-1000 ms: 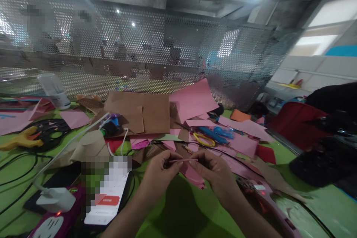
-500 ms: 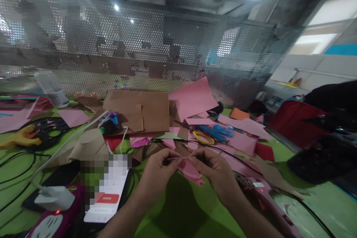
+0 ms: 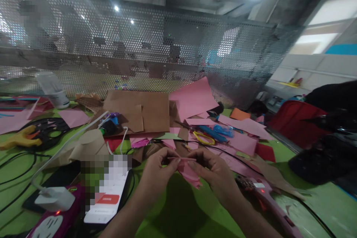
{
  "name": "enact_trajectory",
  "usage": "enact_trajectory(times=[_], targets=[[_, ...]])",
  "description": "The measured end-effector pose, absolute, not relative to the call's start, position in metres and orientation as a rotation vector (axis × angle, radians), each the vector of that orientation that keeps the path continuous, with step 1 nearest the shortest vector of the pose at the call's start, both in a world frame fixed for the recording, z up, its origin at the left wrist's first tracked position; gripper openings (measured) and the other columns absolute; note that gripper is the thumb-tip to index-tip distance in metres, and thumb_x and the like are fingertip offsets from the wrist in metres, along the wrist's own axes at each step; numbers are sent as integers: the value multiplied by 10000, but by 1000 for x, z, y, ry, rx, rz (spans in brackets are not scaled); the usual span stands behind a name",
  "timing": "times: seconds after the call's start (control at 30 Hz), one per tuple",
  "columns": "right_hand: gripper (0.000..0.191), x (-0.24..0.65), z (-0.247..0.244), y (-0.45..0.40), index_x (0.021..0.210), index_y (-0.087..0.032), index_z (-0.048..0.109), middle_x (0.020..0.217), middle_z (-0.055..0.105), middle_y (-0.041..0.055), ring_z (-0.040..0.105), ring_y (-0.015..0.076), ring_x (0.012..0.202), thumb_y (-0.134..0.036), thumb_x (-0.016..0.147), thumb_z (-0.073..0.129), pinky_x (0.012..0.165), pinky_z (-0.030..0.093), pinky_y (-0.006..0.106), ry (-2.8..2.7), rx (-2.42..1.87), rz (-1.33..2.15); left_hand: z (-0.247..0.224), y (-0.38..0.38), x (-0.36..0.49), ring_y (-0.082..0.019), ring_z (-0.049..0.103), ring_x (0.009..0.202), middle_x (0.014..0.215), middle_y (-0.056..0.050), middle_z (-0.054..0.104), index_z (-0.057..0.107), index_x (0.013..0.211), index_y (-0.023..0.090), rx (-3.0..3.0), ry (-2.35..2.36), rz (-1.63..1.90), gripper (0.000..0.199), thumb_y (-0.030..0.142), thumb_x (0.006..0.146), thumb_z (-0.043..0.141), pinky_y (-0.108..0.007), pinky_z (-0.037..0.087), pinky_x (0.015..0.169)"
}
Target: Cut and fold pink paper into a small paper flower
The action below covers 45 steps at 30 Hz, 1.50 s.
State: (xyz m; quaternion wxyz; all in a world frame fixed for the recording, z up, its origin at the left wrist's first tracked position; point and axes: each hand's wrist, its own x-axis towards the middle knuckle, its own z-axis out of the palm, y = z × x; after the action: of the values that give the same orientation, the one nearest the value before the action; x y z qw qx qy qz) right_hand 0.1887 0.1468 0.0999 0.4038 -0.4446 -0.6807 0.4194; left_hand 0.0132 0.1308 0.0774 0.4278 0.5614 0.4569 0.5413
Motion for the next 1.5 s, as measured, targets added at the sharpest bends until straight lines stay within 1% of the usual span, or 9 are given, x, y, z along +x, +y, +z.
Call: enact_trajectory(times=[0.2,0.6,0.73,0.87,1.0,1.13,1.23,1.37,1.5], targets=[[210,189,98,146,770,-180,652,669,594,-5,516,139,615,-388,793,670,569,398,253,-1708,-1172,1039,78,131,16,-167,582,735,764,-26,642,636,779,160,1416,1153,1309,84,238,802,614,-270,446,683],[191,187,98,145,771,-183,656,699,616,1,548,150,661,-367,823,653,600,417,255,-1758,-1176,994,81,128,16,-166,576,724,739,-27,642,652,765,152,1370,1113,1280,95,240,792,631,-263,434,673],[183,187,96,146,829,-187,661,752,637,6,565,154,693,-370,826,658,619,433,256,-1724,-1126,1071,80,129,17,-163,581,735,748,-26,646,653,766,157,1366,1099,1309,108,248,813,621,-261,436,684],[172,188,96,147,810,-199,660,724,625,-6,559,141,667,-366,846,642,618,443,247,-1693,-1112,1104,76,130,16,-150,561,702,731,-18,626,646,769,157,1296,1061,1284,131,280,809,633,-251,425,648],[175,188,97,148,1022,-250,675,980,679,27,618,173,886,-314,885,587,740,490,264,-1643,-1028,1065,78,131,13,-136,544,652,706,-9,604,634,775,155,1198,1091,1301,155,308,793,644,-243,410,610],[286,187,98,146,1124,-274,653,1069,681,35,636,179,903,-207,853,590,782,512,300,-1700,-958,1114,84,131,11,-119,531,604,714,-6,594,627,746,156,1011,1140,1357,190,341,760,667,-232,419,575],[282,185,100,144,1064,-248,674,1068,690,43,636,198,924,-196,787,682,840,498,332,-1790,-969,1054,85,130,12,-111,534,607,715,-2,594,632,731,154,965,1101,1354,201,348,748,683,-225,426,585],[143,185,101,145,899,-204,700,903,717,51,647,208,854,-288,786,721,797,507,337,-1768,-970,1031,83,129,13,-116,556,595,704,-16,639,664,780,151,1017,1051,1271,182,333,779,660,-239,432,615],[140,187,101,147,897,-206,707,885,729,40,668,202,848,-299,794,724,791,519,323,-1667,-960,1135,82,131,13,-144,595,633,684,-47,675,703,853,134,1014,986,1189,251,370,808,632,-254,452,637]])
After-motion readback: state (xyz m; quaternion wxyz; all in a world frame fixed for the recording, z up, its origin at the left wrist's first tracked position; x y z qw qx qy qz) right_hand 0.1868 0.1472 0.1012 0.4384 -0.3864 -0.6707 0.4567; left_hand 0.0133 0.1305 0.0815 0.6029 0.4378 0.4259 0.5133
